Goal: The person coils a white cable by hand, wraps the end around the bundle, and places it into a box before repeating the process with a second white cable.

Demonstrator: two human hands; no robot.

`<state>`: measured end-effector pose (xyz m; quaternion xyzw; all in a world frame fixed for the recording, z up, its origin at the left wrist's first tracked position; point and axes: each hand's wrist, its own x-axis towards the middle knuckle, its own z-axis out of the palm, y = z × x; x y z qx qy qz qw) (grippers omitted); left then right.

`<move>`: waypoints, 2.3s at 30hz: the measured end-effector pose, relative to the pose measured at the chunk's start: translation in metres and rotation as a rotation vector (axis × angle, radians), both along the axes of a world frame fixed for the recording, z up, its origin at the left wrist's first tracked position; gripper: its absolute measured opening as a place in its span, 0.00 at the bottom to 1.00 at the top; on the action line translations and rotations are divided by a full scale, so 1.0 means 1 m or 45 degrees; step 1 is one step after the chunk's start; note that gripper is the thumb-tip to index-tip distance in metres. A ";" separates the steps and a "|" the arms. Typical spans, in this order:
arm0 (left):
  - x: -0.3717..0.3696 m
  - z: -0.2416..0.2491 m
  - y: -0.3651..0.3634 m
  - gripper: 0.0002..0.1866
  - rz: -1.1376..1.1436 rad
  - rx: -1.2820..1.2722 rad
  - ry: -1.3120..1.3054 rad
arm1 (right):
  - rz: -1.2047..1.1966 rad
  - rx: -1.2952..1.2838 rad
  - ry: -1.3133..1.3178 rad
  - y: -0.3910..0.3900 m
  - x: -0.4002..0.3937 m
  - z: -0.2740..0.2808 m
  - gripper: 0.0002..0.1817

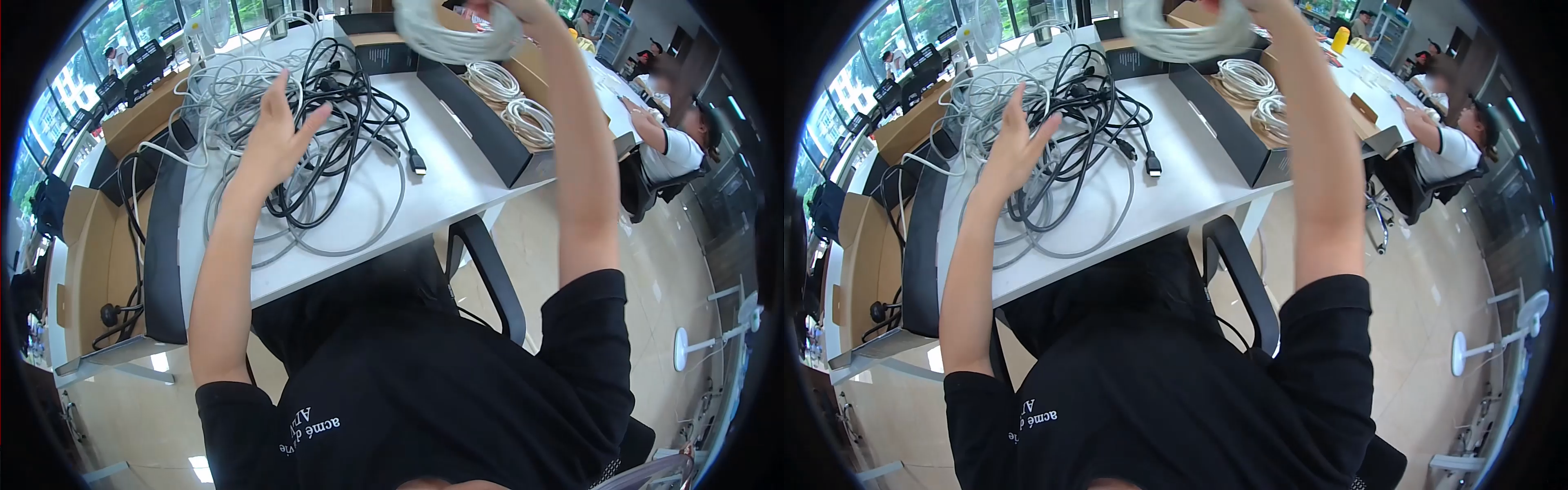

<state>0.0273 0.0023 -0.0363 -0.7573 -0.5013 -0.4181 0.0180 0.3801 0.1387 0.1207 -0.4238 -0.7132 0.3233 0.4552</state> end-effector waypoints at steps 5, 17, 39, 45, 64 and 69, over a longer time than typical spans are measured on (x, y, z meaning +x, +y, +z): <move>0.003 -0.008 0.000 0.45 0.058 -0.129 0.157 | -0.190 -0.497 -0.177 0.006 0.141 -0.057 0.09; 0.001 -0.010 0.002 0.43 0.077 -0.192 0.161 | -0.660 0.222 -1.467 -0.007 0.142 -0.064 0.47; 0.019 0.111 -0.119 0.34 -0.635 1.306 -0.099 | -0.770 -0.063 -1.430 -0.048 0.087 -0.120 0.59; 0.035 0.116 -0.146 0.28 -0.941 1.611 0.000 | -0.604 0.639 -1.252 -0.097 0.013 -0.056 0.45; -0.024 0.171 -0.084 0.20 -0.444 1.497 -0.326 | 0.448 0.579 -1.224 0.030 -0.252 -0.095 0.46; -0.068 0.166 -0.022 0.19 -0.079 0.643 -0.421 | 0.598 0.234 -0.884 0.046 -0.232 -0.112 0.34</move>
